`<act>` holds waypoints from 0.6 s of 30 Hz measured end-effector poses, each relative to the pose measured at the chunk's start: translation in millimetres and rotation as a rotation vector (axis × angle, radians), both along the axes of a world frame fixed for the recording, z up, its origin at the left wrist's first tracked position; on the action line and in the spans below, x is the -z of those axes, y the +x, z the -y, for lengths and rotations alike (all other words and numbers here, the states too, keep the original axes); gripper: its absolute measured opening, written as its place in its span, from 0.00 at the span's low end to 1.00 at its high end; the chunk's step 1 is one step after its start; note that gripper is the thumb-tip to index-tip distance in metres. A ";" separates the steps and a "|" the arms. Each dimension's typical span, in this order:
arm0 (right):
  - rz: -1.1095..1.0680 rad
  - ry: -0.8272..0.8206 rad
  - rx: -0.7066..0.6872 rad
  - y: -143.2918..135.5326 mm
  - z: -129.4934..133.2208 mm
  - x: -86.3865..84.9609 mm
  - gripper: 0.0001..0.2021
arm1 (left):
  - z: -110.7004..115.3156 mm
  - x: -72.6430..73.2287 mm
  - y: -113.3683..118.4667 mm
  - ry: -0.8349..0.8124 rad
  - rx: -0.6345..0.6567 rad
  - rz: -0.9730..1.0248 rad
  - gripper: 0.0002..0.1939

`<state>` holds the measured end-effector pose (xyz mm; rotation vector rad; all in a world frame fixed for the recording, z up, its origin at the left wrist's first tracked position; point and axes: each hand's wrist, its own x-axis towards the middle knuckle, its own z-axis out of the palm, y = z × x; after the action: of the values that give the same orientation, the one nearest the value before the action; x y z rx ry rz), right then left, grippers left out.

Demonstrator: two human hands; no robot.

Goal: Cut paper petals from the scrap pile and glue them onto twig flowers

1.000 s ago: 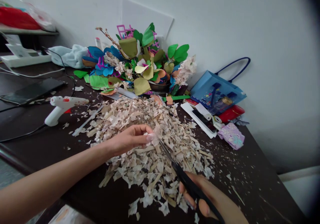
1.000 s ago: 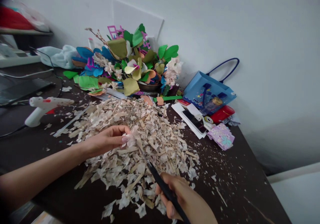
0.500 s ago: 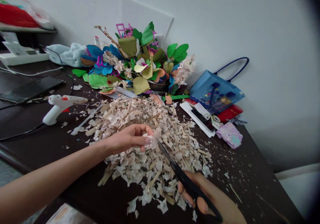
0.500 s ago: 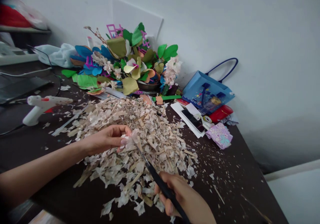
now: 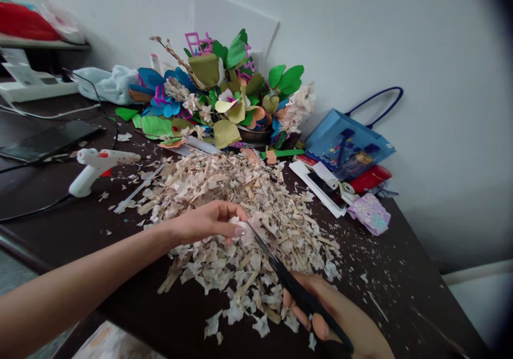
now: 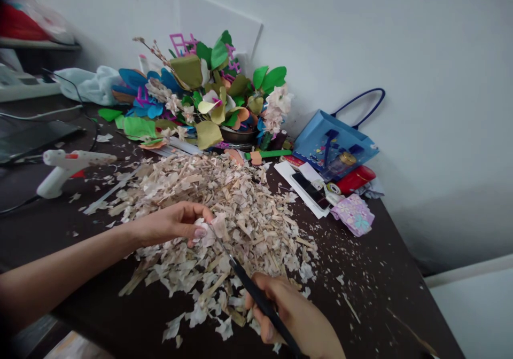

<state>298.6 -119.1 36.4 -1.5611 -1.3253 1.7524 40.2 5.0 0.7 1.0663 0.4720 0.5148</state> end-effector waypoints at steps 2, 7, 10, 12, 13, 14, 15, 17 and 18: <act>-0.046 -0.019 0.010 -1.6 -0.6 -0.9 0.29 | -0.3 0.3 -0.1 0.010 0.002 -0.003 0.11; -0.133 -0.064 -0.009 -2.2 0.0 -0.9 0.25 | -1.2 1.1 -0.5 0.025 0.011 -0.016 0.12; -0.159 -0.180 0.026 -1.7 -1.8 0.7 0.23 | -1.2 0.4 -0.5 0.038 0.006 -0.025 0.12; -0.151 -0.235 0.050 -2.2 -3.1 1.0 0.24 | -1.2 -0.4 -0.3 0.036 0.001 -0.028 0.13; -0.142 -0.236 0.051 -2.4 -3.7 0.9 0.24 | -1.3 -0.7 -0.1 0.032 -0.003 -0.028 0.14; -0.129 -0.210 0.046 -2.3 -4.2 0.8 0.24 | -1.5 -0.8 -0.1 0.028 -0.007 -0.026 0.15; -0.114 -0.167 0.034 -1.9 -4.5 0.7 0.24 | -1.6 -0.8 0.0 0.025 -0.012 -0.024 0.16; -0.067 -0.082 0.019 0.2 -4.2 1.2 0.24 | -2.2 -0.2 -0.1 0.022 -0.027 -0.018 0.16; -0.035 -0.048 0.018 1.6 -3.1 1.7 0.25 | -2.5 0.2 -0.3 0.022 -0.031 -0.017 0.15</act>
<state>300.2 -116.0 34.7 -1.5558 -1.2577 1.8047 39.9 7.5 0.4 1.0869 0.4998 0.5396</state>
